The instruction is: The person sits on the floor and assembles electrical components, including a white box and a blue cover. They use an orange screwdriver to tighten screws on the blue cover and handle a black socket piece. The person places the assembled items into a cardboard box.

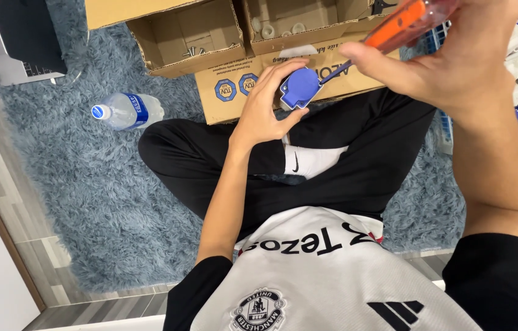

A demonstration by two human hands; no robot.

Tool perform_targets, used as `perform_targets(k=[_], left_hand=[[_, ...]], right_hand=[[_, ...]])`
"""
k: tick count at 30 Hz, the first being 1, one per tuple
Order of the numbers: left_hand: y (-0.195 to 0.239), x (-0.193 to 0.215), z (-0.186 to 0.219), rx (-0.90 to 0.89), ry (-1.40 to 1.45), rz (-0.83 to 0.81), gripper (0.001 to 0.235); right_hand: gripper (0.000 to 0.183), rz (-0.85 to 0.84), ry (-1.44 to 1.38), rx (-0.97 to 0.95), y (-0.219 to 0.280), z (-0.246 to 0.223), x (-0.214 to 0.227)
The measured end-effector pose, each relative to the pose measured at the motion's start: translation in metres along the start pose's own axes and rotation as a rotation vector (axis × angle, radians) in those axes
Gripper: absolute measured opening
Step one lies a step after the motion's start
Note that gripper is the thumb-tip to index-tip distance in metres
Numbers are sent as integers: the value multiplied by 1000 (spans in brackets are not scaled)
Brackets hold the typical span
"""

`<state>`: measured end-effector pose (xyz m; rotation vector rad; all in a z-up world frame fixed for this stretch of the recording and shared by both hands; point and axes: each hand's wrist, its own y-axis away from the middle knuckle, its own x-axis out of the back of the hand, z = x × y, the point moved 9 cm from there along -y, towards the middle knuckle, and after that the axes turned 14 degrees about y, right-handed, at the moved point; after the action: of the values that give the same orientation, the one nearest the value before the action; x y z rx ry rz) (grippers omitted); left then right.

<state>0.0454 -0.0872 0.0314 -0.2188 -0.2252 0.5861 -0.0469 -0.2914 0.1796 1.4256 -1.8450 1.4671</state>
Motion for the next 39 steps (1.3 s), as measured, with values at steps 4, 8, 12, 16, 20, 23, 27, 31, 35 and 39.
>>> perform_targets(k=[4,8,12,16,20,23,27,31,35,39], left_hand=[[0,0,1,-1,6,3,65],[0,1,1,8,9,1,64],[1,0,-3,20,0,5,64],[1,0,-3,27,1,6,65],[1,1,-2,29,3,8,66],[1,1,-2,18,-3,8,66],[1,1,-1,14,-16,11,66],[1,0,-1,21,-16,14,66],[0,0,-2,25,-21,15,65],[2,0,-2,34,-8,15,65]], right_hand=[[74,74,194,82,-4,-6,6],[35,-232,-231,60,-41,-46,11],[40,-417,-538,-9,-44,-50,7],[30,-370,-408,42,-54,-60,17],[40,-278,-287,15,-52,-57,19],[56,-166,-242,23,-35,-39,14],[72,-33,-41,115,-11,-8,6],[88,145,74,113,-5,-3,3],[95,209,80,188,1,4,5],[46,-56,-187,133,-33,-23,13]])
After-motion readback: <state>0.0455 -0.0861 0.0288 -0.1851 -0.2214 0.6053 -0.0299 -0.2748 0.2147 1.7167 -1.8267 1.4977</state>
